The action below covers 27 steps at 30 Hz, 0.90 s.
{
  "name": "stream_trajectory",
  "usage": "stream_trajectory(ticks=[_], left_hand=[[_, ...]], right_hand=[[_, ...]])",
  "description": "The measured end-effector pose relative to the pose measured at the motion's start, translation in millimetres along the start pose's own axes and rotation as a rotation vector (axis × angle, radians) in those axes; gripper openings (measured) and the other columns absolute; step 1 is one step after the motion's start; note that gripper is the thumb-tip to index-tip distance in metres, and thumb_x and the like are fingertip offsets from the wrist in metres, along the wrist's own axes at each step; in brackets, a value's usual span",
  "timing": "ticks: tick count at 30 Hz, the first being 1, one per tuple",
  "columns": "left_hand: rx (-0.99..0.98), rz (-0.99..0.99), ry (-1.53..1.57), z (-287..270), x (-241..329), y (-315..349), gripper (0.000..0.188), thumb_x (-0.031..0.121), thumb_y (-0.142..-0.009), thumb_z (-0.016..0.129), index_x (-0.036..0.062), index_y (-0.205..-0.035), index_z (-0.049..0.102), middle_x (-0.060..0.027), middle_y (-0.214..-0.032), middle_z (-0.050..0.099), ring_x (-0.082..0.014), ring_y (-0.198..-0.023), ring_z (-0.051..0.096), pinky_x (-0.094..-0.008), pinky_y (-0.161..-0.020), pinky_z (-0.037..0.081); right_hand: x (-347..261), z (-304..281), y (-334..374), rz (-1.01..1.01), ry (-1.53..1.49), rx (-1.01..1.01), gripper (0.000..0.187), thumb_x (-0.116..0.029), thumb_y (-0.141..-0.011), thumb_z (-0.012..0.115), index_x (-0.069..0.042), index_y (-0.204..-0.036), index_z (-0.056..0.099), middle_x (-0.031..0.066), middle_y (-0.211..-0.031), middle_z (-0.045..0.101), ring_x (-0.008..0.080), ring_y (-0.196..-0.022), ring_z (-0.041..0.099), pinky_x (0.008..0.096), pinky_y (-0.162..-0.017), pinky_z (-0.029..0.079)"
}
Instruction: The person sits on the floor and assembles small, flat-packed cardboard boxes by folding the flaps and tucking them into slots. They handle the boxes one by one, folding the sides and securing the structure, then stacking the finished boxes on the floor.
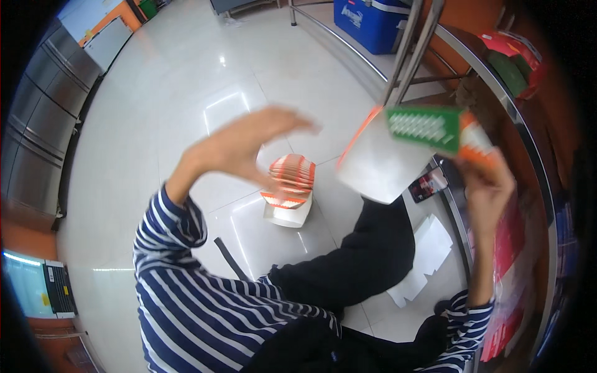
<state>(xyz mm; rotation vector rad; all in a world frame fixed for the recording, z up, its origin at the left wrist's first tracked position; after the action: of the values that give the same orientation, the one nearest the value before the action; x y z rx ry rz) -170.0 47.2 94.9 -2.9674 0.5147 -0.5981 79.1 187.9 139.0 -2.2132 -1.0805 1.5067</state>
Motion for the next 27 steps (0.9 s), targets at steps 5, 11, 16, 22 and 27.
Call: stream_trajectory(ticks=[5, 11, 16, 22, 27], left_hand=[[0.011, -0.200, -0.118, 120.5, -69.2, 63.9, 0.111, 0.055, -0.041, 0.078, 0.0141, -0.133, 0.033, -0.0169, -0.136, 0.031, -0.0402, -0.124, 0.028, -0.0506, -0.099, 0.026], [0.428, -0.143, 0.071, 131.3, -108.2, 58.4, 0.099, 0.056, -0.047, 0.075, 0.0139, -0.129, 0.038, -0.0126, -0.113, 0.051, -0.0307, -0.099, 0.052, -0.0382, -0.083, 0.042], [0.421, -0.244, 0.020, 129.1, -136.2, 41.0, 0.078, 0.051, -0.055, 0.072, 0.0120, -0.118, 0.050, -0.0052, -0.084, 0.053, -0.0220, -0.077, 0.056, -0.0325, -0.066, 0.046], [0.542, -0.022, -0.129, 132.0, -128.1, 35.7, 0.036, 0.040, -0.068, 0.065, 0.0099, -0.088, 0.061, -0.0030, -0.075, 0.051, -0.0182, -0.064, 0.055, -0.0302, -0.054, 0.046], [0.583, 0.063, -0.096, 133.5, -120.2, 34.4, 0.023, 0.029, -0.070, 0.065, 0.0087, -0.081, 0.062, -0.0026, -0.071, 0.053, -0.0176, -0.059, 0.055, -0.0292, -0.050, 0.045]], right_hand=[[0.5, 85.6, 22.2, -0.126, -0.136, -0.330, 0.013, 0.000, -0.071, 0.067, 0.002, -0.082, 0.060, 0.0084, -0.084, 0.065, 0.0121, -0.076, 0.060, 0.0227, -0.066, 0.045], [-44.5, 143.5, 64.8, -0.313, -0.111, -0.670, 0.029, -0.011, -0.058, 0.075, -0.002, -0.073, 0.052, 0.0105, -0.089, 0.062, 0.0227, -0.076, 0.062, 0.0278, -0.061, 0.048], [-39.7, 187.1, 76.3, -0.285, -0.052, -0.875, 0.027, -0.004, -0.059, 0.070, -0.004, -0.079, 0.052, 0.0102, -0.081, 0.054, 0.0288, -0.072, 0.057, 0.0327, -0.058, 0.046], [-30.7, 248.6, 63.9, -0.472, 0.072, -0.859, 0.024, 0.005, -0.053, 0.060, -0.003, -0.075, 0.051, 0.0110, -0.067, 0.048, 0.0299, -0.059, 0.052, 0.0359, -0.049, 0.040], [-21.2, 284.5, 62.6, -0.528, -0.039, -0.840, 0.027, 0.006, -0.052, 0.057, -0.003, -0.076, 0.051, 0.0105, -0.068, 0.049, 0.0294, -0.059, 0.053, 0.0372, -0.049, 0.041]])
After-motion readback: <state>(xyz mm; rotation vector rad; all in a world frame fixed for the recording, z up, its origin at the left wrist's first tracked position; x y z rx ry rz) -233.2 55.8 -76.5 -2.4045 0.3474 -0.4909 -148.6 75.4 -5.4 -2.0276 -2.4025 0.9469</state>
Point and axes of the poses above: each hand's wrist, its own y-axis away from the middle knuckle, its own z-axis out of the palm, x = y × z, the point moved 10 cm from there along -y, towards the middle knuckle
